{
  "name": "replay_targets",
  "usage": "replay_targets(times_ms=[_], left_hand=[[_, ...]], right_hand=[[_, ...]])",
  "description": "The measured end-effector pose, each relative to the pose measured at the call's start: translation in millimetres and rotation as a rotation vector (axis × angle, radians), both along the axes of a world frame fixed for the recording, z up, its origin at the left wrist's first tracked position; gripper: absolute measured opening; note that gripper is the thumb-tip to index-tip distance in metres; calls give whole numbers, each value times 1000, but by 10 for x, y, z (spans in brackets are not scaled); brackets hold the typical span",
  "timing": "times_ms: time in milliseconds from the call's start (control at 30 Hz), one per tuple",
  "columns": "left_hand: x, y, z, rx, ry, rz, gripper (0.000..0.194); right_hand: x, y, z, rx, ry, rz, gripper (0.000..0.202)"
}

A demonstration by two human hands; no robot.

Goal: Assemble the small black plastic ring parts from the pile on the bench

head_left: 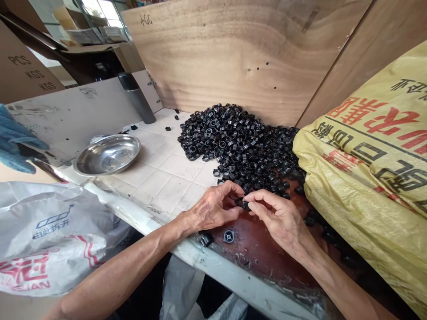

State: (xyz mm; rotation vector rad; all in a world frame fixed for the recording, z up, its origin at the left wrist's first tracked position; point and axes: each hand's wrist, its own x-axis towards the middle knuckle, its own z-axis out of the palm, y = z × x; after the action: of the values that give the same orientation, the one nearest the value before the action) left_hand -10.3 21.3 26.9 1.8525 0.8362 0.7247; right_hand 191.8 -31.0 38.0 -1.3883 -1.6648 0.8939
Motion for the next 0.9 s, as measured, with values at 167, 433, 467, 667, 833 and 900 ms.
replay_targets(times_ms=[167, 433, 467, 667, 833, 900], left_hand=[[-4, -2, -24, -23, -41, 11, 27], [-8, -7, -33, -84, -136, -4, 30], [-7, -6, -36, -99, -142, -18, 29], [-9, -9, -17, -99, -155, -23, 27], [-15, 1, 7, -41, -218, -23, 25], [-25, 21, -10, 68, -208, -22, 24]], right_hand=[[-17, -11, -28, 243, -86, 21, 10], [-20, -36, -43, 187, -64, -66, 10], [-21, -35, -43, 178, -44, -81, 10], [-40, -23, -56, 223, -47, -57, 8], [-37, -13, -60, 238, -42, -91, 8], [-43, -10, -50, 247, -23, -99, 7]])
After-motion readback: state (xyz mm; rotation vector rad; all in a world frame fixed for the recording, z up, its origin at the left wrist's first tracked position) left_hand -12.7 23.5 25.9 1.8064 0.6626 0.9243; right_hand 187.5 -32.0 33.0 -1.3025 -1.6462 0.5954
